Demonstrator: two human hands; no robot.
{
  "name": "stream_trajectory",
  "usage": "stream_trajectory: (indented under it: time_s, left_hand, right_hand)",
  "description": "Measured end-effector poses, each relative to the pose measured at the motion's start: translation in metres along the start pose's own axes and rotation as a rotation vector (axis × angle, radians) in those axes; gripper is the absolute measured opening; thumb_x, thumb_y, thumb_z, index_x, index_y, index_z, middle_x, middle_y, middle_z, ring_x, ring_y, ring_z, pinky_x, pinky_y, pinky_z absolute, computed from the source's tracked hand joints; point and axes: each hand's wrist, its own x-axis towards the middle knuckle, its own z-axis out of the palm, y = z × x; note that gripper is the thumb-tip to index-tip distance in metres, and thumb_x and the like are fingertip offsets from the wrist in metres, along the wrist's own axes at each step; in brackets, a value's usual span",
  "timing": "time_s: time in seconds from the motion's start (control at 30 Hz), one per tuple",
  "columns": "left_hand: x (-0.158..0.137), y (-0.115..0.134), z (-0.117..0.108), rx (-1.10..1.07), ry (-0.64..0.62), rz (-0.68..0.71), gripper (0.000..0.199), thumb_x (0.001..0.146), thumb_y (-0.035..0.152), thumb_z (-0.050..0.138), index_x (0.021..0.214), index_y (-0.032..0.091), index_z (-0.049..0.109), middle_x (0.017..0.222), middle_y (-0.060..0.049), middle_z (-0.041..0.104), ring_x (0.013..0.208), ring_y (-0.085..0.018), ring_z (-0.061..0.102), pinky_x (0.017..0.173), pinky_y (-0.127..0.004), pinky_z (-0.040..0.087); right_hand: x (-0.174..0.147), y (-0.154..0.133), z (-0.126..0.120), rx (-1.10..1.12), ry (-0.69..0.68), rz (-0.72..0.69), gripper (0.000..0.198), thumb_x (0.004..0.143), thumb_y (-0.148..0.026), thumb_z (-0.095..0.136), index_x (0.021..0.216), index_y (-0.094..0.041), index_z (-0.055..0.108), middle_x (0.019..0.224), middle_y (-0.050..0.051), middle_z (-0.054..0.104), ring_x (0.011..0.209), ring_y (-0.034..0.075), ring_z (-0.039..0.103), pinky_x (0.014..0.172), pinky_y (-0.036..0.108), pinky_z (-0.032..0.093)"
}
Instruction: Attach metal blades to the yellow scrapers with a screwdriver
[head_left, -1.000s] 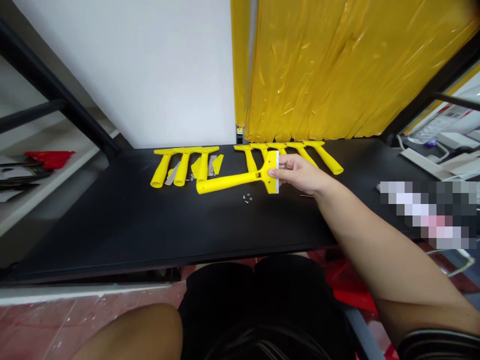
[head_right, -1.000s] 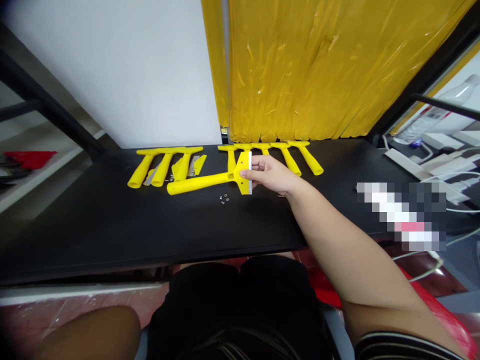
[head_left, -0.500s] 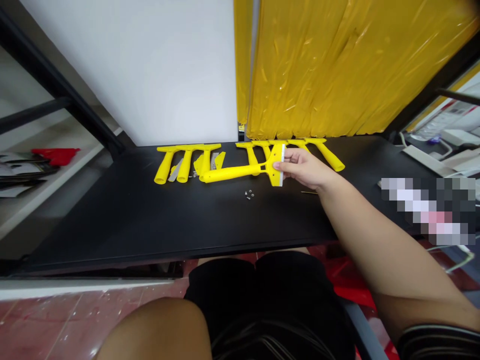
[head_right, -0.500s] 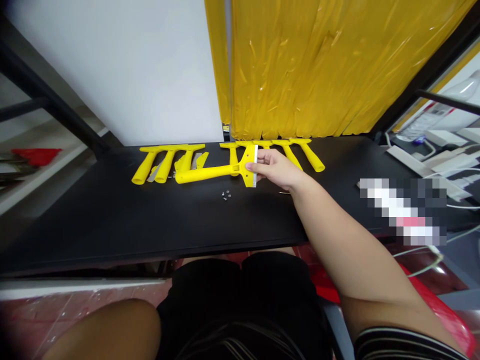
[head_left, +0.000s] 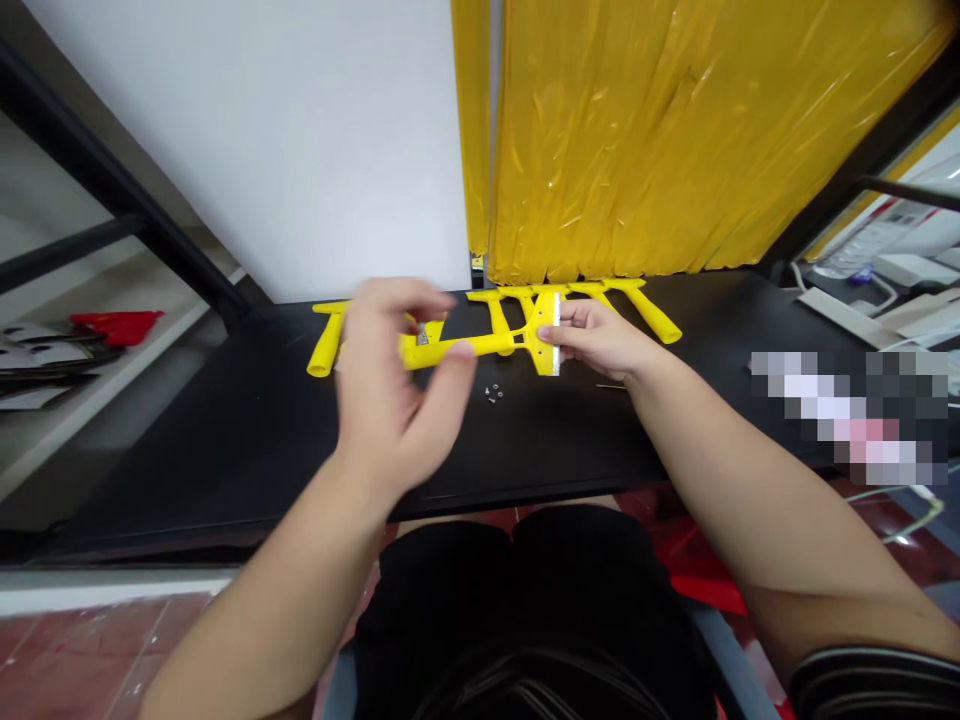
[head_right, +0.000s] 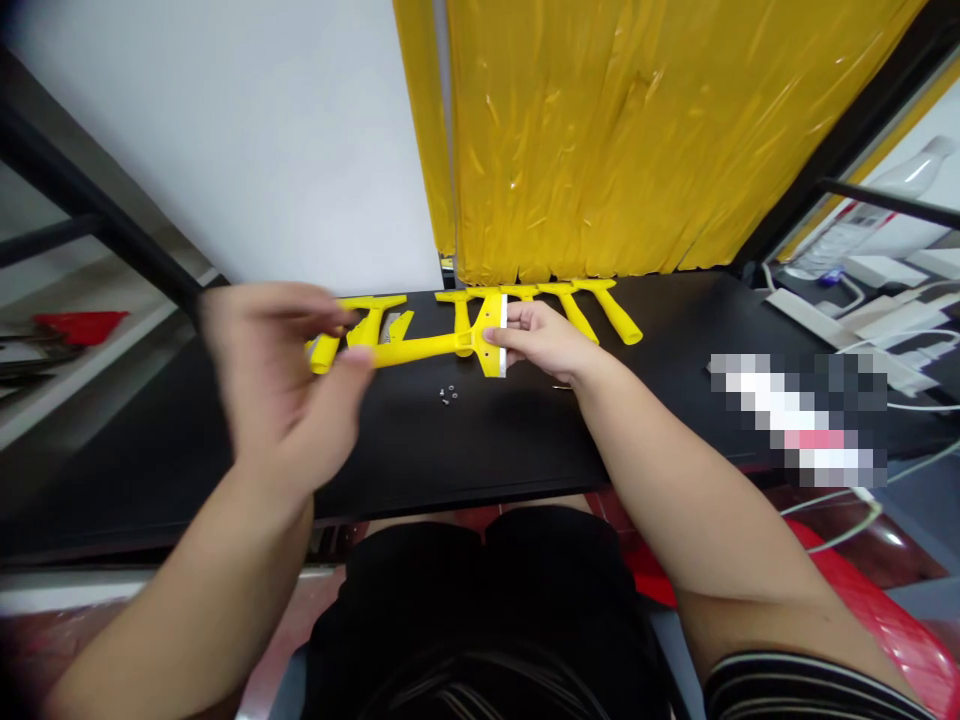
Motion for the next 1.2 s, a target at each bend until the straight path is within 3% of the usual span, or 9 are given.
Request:
stream_trajectory:
  time_s: [0.13, 0.17, 0.23, 0.4, 0.63, 0.77, 0.9, 1.03, 1.2]
  left_hand:
    - [0.021, -0.023, 0.02, 0.166, -0.553, 0.185, 0.052, 0.101, 0.028, 0.059, 0.152, 0.032, 0.052, 0.131, -0.009, 0.065, 0.119, -0.029, 0.063, 0.099, -0.046, 0.053]
    - [0.024, -0.029, 0.026, 0.202, -0.654, 0.215, 0.054, 0.102, 0.029, 0.058, 0.155, 0.035, 0.049, 0.129, -0.008, 0.067, 0.115, -0.028, 0.065, 0.095, -0.043, 0.053]
    - [0.027, -0.039, 0.037, 0.236, -0.723, 0.199, 0.054, 0.105, 0.029, 0.052, 0.158, 0.035, 0.046, 0.123, -0.007, 0.071, 0.107, -0.026, 0.069, 0.086, -0.037, 0.053]
    - [0.016, -0.055, 0.049, 0.192, -0.6, 0.225, 0.049, 0.108, 0.033, 0.047, 0.157, 0.033, 0.05, 0.121, -0.006, 0.075, 0.093, -0.021, 0.072, 0.073, -0.031, 0.05]
    - [0.008, -0.068, 0.051, 0.09, -0.489, 0.284, 0.039, 0.106, 0.035, 0.052, 0.142, 0.029, 0.067, 0.1, -0.004, 0.076, 0.081, -0.018, 0.07, 0.067, -0.029, 0.05]
    - [0.01, -0.078, 0.041, 0.105, -0.415, 0.262, 0.037, 0.105, 0.036, 0.054, 0.137, 0.028, 0.071, 0.099, -0.004, 0.077, 0.083, -0.019, 0.072, 0.072, -0.03, 0.054]
    - [0.014, -0.092, 0.026, 0.126, -0.32, 0.147, 0.039, 0.102, 0.038, 0.057, 0.135, 0.024, 0.072, 0.107, -0.007, 0.08, 0.086, -0.02, 0.074, 0.076, -0.032, 0.057]
    - [0.015, -0.102, 0.02, 0.136, -0.297, 0.052, 0.04, 0.101, 0.039, 0.057, 0.135, 0.023, 0.072, 0.122, -0.008, 0.079, 0.099, -0.024, 0.076, 0.088, -0.035, 0.058]
    - [0.013, -0.103, 0.027, 0.148, -0.384, 0.033, 0.043, 0.102, 0.041, 0.054, 0.14, 0.027, 0.069, 0.121, -0.006, 0.079, 0.1, -0.024, 0.075, 0.089, -0.036, 0.058]
  right_hand:
    - [0.0, 0.0, 0.004, 0.027, -0.008, 0.036, 0.035, 0.067, -0.039, 0.099, 0.089, -0.02, 0.079, 0.08, 0.003, 0.078, 0.064, 0.013, 0.069, 0.059, 0.025, 0.061]
    - [0.0, 0.0, 0.005, 0.034, -0.018, 0.049, 0.035, 0.066, -0.038, 0.099, 0.089, -0.02, 0.079, 0.08, 0.003, 0.077, 0.064, 0.013, 0.069, 0.059, 0.024, 0.06]
    - [0.0, 0.001, 0.007, 0.054, -0.04, 0.075, 0.034, 0.065, -0.035, 0.099, 0.087, -0.02, 0.079, 0.079, 0.002, 0.077, 0.062, 0.012, 0.068, 0.059, 0.023, 0.06]
    - [0.002, 0.005, 0.008, 0.104, -0.098, 0.102, 0.036, 0.064, -0.031, 0.1, 0.089, -0.018, 0.077, 0.082, 0.003, 0.078, 0.066, 0.012, 0.071, 0.061, 0.022, 0.061]
    - [0.002, 0.006, 0.012, 0.043, -0.148, 0.012, 0.051, 0.064, -0.028, 0.099, 0.106, -0.016, 0.072, 0.091, 0.004, 0.08, 0.07, 0.014, 0.073, 0.057, 0.021, 0.059]
    - [0.001, 0.003, 0.01, -0.034, -0.122, -0.005, 0.042, 0.08, -0.045, 0.089, 0.104, -0.017, 0.068, 0.084, 0.004, 0.077, 0.066, 0.015, 0.072, 0.06, 0.027, 0.062]
    - [-0.005, 0.003, 0.019, -0.439, -0.194, -0.067, 0.024, 0.089, -0.038, 0.079, 0.099, -0.016, 0.074, 0.084, 0.006, 0.076, 0.069, 0.015, 0.069, 0.06, 0.027, 0.058]
    - [-0.011, 0.005, 0.042, -0.911, -0.3, -0.289, 0.022, 0.089, -0.02, 0.076, 0.11, -0.019, 0.08, 0.1, 0.007, 0.075, 0.083, 0.016, 0.067, 0.076, 0.032, 0.056]
    - [-0.006, 0.012, 0.055, -1.094, -0.319, -0.343, 0.022, 0.093, -0.008, 0.068, 0.108, -0.018, 0.081, 0.104, 0.008, 0.075, 0.083, 0.016, 0.066, 0.083, 0.033, 0.055]
